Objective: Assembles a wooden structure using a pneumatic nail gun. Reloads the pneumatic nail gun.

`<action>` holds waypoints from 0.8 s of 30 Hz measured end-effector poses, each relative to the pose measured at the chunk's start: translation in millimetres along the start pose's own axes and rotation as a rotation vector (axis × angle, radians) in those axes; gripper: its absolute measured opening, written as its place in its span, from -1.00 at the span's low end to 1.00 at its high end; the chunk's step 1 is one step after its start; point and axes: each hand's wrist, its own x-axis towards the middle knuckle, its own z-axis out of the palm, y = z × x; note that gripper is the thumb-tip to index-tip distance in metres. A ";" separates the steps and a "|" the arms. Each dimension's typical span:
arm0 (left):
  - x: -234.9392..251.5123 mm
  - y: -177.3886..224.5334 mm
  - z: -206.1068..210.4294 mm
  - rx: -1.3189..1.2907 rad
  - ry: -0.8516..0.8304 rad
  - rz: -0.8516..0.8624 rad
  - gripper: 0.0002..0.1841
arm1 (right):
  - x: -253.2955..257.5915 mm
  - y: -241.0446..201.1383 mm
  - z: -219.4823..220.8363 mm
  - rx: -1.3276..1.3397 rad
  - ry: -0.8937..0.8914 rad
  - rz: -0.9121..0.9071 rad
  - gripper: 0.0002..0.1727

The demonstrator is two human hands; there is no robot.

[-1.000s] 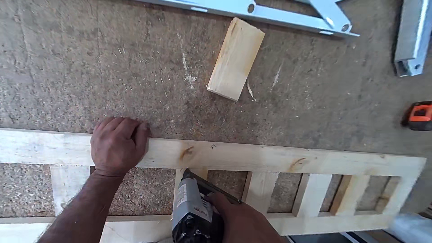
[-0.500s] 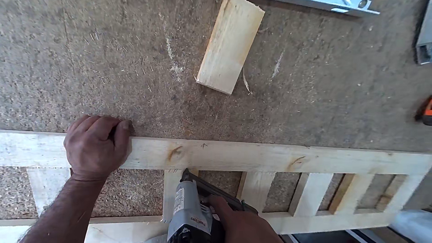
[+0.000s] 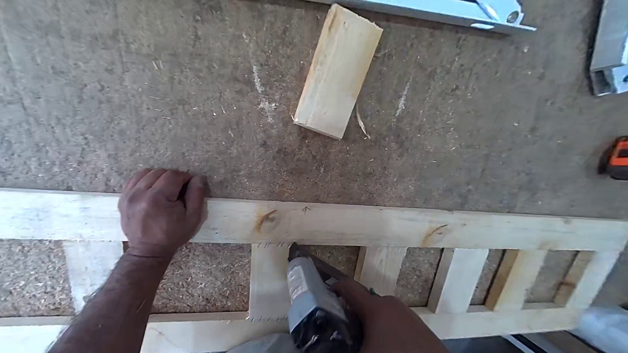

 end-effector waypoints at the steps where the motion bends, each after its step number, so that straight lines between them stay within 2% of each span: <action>1: -0.2 -0.1 -0.7 -0.005 -0.013 -0.006 -0.56 | -1.0 -0.9 0.1 -0.001 0.017 0.004 -0.28; 4: 0.9 4.7 3.0 -0.012 -0.053 -0.016 -0.60 | -9.0 3.3 5.8 0.016 0.132 0.004 -0.18; 6: -1.3 2.8 -0.5 -0.059 -0.049 -0.002 -0.68 | -8.5 8.2 13.4 0.061 0.244 -0.066 -0.25; 9: -5.6 -16.4 -15.5 -0.345 -0.003 0.119 -0.79 | -5.6 -4.9 19.3 0.056 0.285 -0.088 -0.25; 11: -7.3 -43.1 -40.2 -0.476 0.011 0.168 -0.83 | -18.6 -42.5 23.0 0.000 0.280 -0.100 -0.16; 13: -11.6 -87.0 -73.5 -0.456 0.000 0.143 -0.82 | -35.4 -95.9 38.0 -0.008 0.255 -0.125 -0.15; 16: -2.8 -163.7 -109.8 -0.260 -0.005 0.033 -0.75 | -35.7 -191.6 64.3 0.012 0.169 -0.172 -0.25; 19: 4.2 -220.8 -115.7 -0.068 -0.003 -0.073 -0.66 | -7.9 -270.4 80.9 -0.041 0.115 -0.195 -0.20; 21: 4.1 -238.0 -108.4 -0.004 -0.006 -0.094 -0.62 | 9.8 -299.5 83.7 -0.092 0.078 -0.188 -0.18; 24: 4.7 -238.0 -102.9 0.021 -0.022 -0.101 -0.59 | 25.2 -313.2 86.7 -0.137 0.042 -0.155 -0.17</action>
